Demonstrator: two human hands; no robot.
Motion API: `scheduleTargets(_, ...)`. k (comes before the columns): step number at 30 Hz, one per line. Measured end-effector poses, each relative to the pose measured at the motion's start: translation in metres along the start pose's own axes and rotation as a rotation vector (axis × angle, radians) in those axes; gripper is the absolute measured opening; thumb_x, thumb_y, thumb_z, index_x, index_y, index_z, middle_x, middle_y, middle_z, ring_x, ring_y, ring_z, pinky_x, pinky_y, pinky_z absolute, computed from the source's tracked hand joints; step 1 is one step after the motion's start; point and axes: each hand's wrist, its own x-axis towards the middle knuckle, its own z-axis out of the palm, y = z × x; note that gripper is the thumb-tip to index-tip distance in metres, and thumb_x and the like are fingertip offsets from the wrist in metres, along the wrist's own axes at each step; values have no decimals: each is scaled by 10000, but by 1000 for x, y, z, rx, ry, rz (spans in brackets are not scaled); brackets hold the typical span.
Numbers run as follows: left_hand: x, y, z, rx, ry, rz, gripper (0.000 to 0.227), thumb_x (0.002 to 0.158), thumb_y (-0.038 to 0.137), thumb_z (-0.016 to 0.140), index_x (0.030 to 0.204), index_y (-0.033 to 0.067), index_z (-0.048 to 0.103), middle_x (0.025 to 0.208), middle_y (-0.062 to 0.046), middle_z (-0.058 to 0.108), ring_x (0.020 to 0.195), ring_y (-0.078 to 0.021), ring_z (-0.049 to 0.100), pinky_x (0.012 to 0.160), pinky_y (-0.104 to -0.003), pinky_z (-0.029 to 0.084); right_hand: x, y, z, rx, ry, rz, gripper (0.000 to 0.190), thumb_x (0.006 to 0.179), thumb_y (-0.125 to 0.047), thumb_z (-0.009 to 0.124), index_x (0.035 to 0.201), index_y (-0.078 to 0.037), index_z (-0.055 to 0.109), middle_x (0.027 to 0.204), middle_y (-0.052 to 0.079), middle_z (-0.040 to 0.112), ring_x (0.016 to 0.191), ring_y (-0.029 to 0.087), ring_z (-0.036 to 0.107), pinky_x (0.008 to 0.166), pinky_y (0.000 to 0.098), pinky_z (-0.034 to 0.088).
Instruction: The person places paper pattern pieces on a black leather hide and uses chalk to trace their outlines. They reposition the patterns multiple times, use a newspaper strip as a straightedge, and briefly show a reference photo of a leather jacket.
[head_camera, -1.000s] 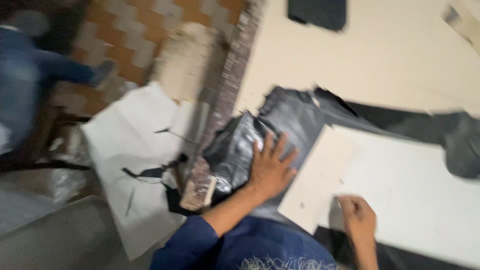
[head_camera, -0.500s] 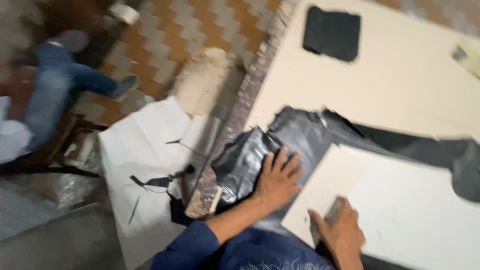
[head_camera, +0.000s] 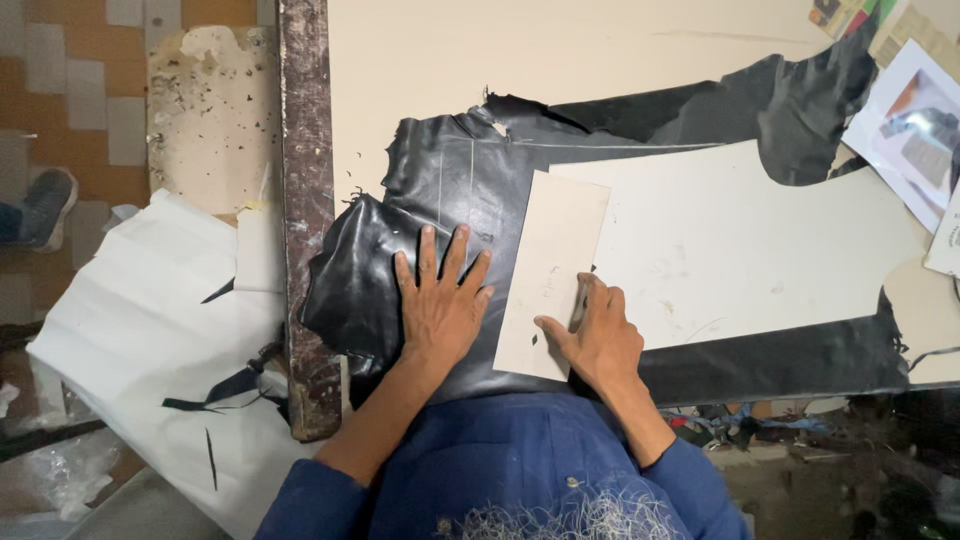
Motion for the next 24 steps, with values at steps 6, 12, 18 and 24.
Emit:
scheduleTargets(6, 32, -8, 1, -51, 131, 17, 519, 939, 426, 616, 1439, 296, 566, 1660, -77, 236, 1519, -450, 114, 1159, -727, 133, -2, -1, 0, 3, 7, -11, 912, 731, -610, 785, 1428, -121, 458, 1173, 161, 554, 855, 364, 680, 682, 502, 570)
scheduleTargets(12, 66, -25, 8, -229, 215, -6, 403, 815, 388, 803, 1194, 254, 767, 1579, -79, 401, 1519, -410, 188, 1178, -734, 114, 0, 1, 3, 14, 20, -16, 912, 724, -598, 799, 1428, -126, 462, 1168, 152, 549, 842, 353, 681, 673, 494, 571)
scheduleTargets(18, 70, -30, 8, -317, 289, -14, 295, 775, 340, 829, 1061, 271, 828, 1518, -46, 514, 1508, -359, 247, 1185, -721, 102, 1, 1, 2, 15, 19, -8, 921, 709, -598, 817, 1417, -125, 468, 1164, 148, 550, 840, 347, 681, 670, 487, 570)
scheduleTargets(24, 69, -29, 9, -325, 293, -27, 305, 764, 345, 849, 1058, 267, 830, 1522, -38, 511, 1507, -364, 251, 1189, -718, 87, 3, -1, 3, -1, -3, 11, 929, 707, -601, 815, 1420, -120, 464, 1172, 144, 544, 842, 343, 680, 672, 486, 570)
